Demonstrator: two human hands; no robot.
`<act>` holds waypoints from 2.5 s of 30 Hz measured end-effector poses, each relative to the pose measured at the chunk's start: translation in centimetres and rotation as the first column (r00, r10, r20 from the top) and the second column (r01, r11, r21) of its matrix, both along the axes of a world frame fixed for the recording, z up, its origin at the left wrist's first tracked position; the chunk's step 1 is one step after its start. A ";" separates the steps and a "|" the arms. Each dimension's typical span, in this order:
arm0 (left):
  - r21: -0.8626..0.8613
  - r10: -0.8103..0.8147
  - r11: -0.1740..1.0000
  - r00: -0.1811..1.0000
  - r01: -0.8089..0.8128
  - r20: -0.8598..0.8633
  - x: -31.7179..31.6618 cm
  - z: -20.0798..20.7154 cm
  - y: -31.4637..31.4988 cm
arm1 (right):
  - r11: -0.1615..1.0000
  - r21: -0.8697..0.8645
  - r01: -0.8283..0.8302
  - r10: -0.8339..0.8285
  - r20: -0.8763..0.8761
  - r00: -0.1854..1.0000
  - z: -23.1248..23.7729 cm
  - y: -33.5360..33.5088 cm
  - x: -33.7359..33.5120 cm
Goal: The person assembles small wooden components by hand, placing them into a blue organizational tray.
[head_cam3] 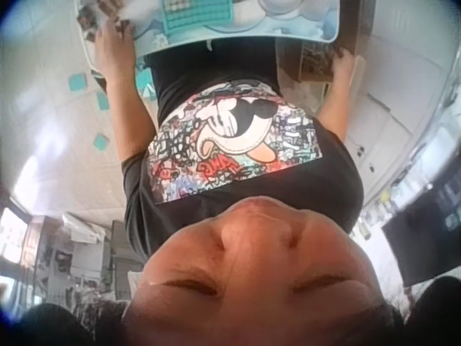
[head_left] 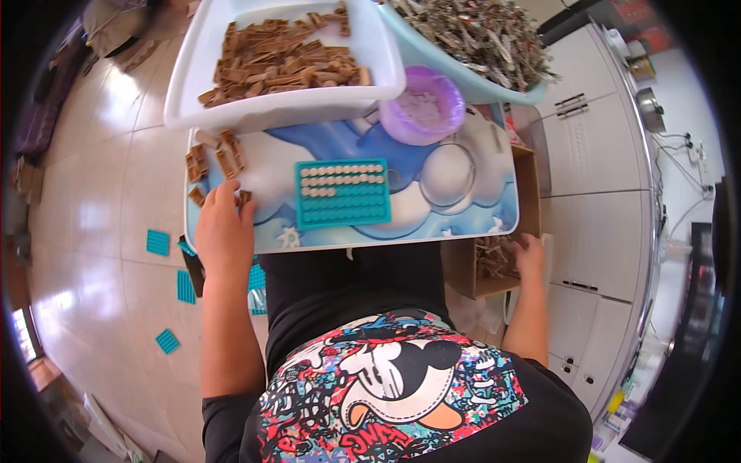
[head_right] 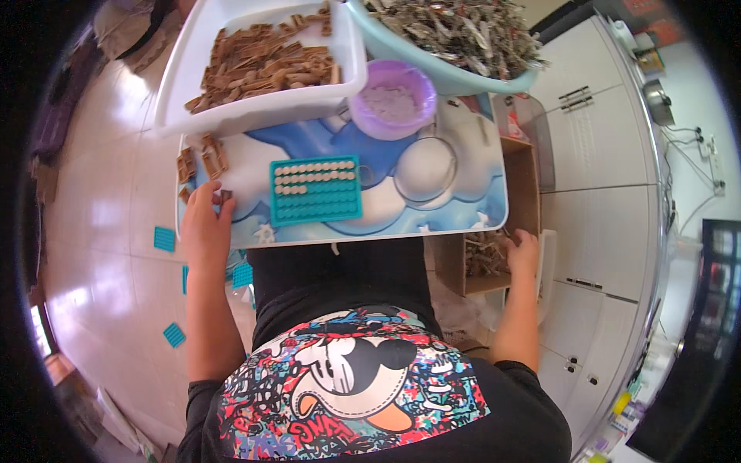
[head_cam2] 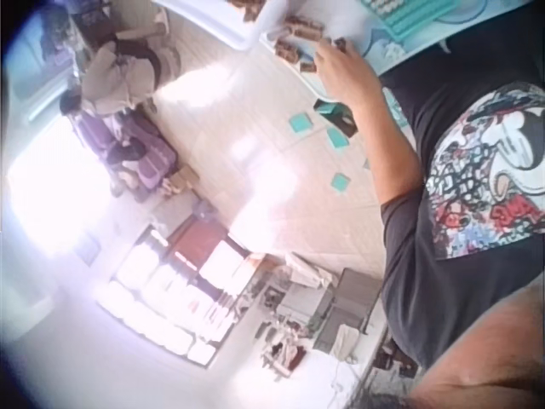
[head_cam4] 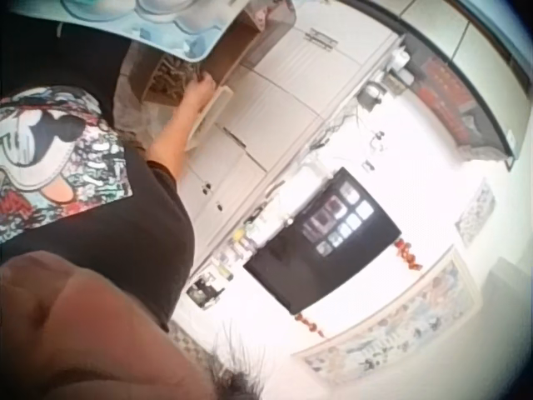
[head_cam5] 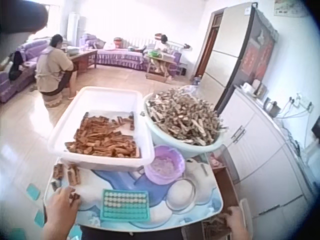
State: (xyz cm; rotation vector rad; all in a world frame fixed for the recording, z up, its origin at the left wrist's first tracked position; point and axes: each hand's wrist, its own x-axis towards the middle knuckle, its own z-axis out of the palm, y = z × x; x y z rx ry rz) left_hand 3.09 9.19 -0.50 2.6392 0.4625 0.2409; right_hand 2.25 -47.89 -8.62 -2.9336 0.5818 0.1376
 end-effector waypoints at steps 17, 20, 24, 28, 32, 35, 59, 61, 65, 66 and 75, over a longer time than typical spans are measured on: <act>-0.983 -0.197 -0.145 0.977 -0.114 -0.084 -2.2 0.7 -7.2 | 0.840 0.009 -0.542 0.492 0.405 0.770 6.6 19.6 12.6; -0.973 -0.235 -0.169 0.965 -0.154 -0.112 -2.2 1.2 -8.1 | 0.821 0.099 -0.562 0.444 0.507 0.739 8.1 20.6 11.1; -0.974 -0.242 -0.170 0.965 -0.147 -0.103 -2.0 1.2 -9.6 | 0.253 0.921 -0.296 0.088 0.282 0.955 10.4 23.8 5.0; -0.951 -0.330 -0.284 0.944 -0.122 -0.022 -1.9 1.1 -10.2 | -0.106 0.994 0.030 0.251 -0.003 0.968 9.5 27.0 0.7; -0.950 -0.357 -0.282 0.934 -0.135 -0.027 -2.5 0.4 -9.9 | -0.015 1.000 0.016 0.334 -0.010 0.942 8.1 28.6 -0.6; -0.966 -0.351 -0.216 0.934 -0.144 -0.061 -2.7 0.2 -9.5 | 0.238 0.810 -0.536 0.412 0.415 0.811 9.4 28.7 0.5; -0.958 -0.433 0.272 0.900 0.092 -0.037 -3.3 1.6 -10.3 | 0.349 0.133 -0.928 0.704 0.616 0.353 10.9 30.1 2.2; -0.894 -0.452 0.392 0.892 0.217 0.019 -3.4 1.4 -10.3 | 0.415 0.083 -0.906 0.732 0.561 0.386 11.2 30.4 2.1; -0.958 -0.176 0.261 0.981 0.123 0.078 -3.3 1.3 -9.2 | 0.408 0.105 -0.907 0.725 0.567 0.391 11.8 30.2 2.5; -0.996 -0.124 0.063 0.991 0.059 0.051 -2.9 1.3 -8.6 | 0.383 0.180 -0.906 0.716 0.562 0.414 11.9 30.0 2.5; -0.747 -0.116 -0.649 0.989 -0.143 -0.089 -3.0 -0.1 -9.1 | 0.230 0.543 -0.808 0.398 0.705 0.587 10.1 32.2 1.7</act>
